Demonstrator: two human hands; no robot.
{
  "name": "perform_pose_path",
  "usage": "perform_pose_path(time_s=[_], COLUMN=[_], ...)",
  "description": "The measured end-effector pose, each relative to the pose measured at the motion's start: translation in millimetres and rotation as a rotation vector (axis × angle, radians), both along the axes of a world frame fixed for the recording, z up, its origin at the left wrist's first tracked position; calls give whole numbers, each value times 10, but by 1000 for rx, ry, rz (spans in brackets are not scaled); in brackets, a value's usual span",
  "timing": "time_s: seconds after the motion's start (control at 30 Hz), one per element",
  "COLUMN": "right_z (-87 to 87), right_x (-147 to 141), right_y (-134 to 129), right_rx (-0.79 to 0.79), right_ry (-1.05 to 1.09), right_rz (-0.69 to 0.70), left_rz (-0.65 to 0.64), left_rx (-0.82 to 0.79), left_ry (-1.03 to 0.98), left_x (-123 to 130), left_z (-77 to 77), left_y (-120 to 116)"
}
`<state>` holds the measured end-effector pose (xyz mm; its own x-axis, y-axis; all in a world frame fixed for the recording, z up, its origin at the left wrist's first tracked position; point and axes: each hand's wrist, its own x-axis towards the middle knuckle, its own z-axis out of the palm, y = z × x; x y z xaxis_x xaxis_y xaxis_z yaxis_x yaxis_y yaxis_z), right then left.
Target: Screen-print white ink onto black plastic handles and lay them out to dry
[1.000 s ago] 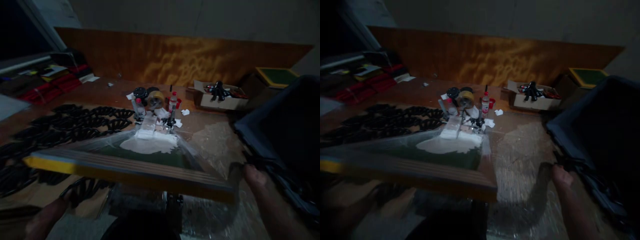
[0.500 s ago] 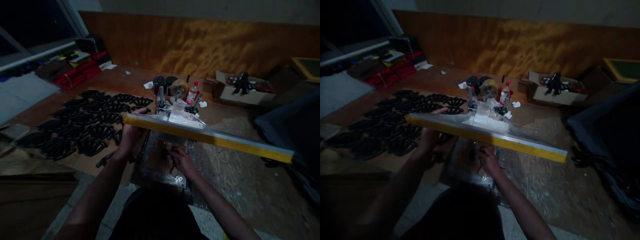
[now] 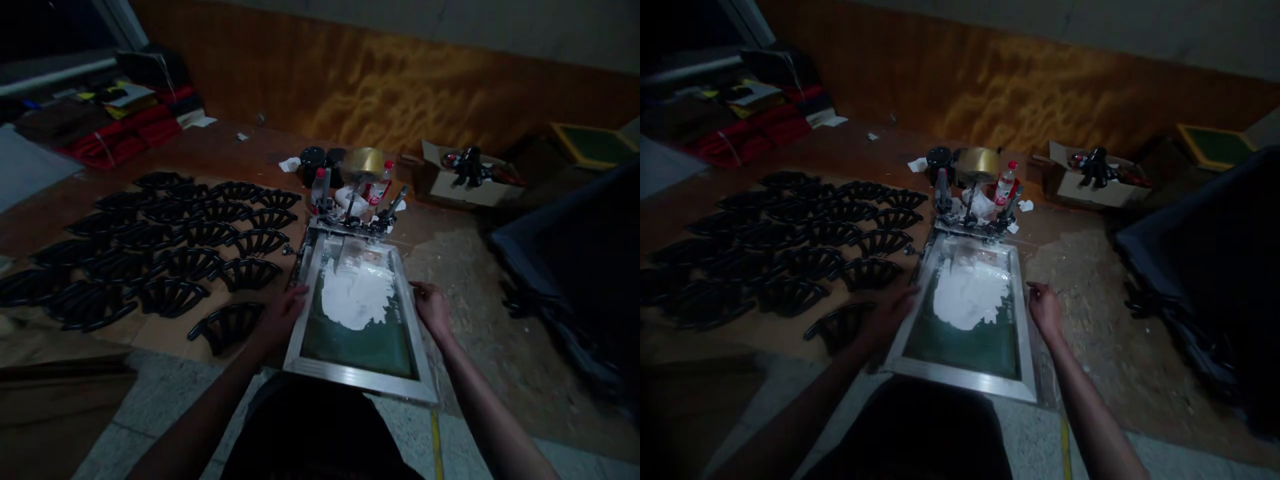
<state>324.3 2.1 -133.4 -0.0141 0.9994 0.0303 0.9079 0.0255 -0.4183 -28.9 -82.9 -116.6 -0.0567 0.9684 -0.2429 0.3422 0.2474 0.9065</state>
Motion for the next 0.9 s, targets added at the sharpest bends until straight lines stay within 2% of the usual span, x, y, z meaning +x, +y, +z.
perform_pose_path(time_s=[0.07, 0.13, 0.17, 0.23, 0.33, 0.53, 0.67, 0.77, 0.9], right_z=[135, 265, 324, 416, 492, 612, 695, 687, 559], right_x=[-138, -467, -661, -1010, -1274, -1263, -1316, -1334, -1331], right_y=[146, 255, 290, 316, 263, 145, 85, 70, 93], right_rx=[121, 250, 266, 160, -65, -45, -229, -196, -121], right_ry=[13, -4, -38, -132, -221, -267, -252, -234, -284], right_rz=[2, 124, 207, 330, 352, 384, 420, 461, 494], left_rz=[-28, -28, -29, -45, -51, -54, -53, -40, -22], left_rx=[-76, -76, -60, -57, -85, -85, -93, -111, -102], left_ry=[-2, 1, 7, 16, 0, 6, -11, -24, -12], left_x=[7, 17, 21, 22, 17, 21, 20, 21, 28], left_z=[-263, -472, -548, -647, -695, -706, -751, -784, -795], left_y=[-52, -43, -28, 4, 23, 6, 6, 3, -3])
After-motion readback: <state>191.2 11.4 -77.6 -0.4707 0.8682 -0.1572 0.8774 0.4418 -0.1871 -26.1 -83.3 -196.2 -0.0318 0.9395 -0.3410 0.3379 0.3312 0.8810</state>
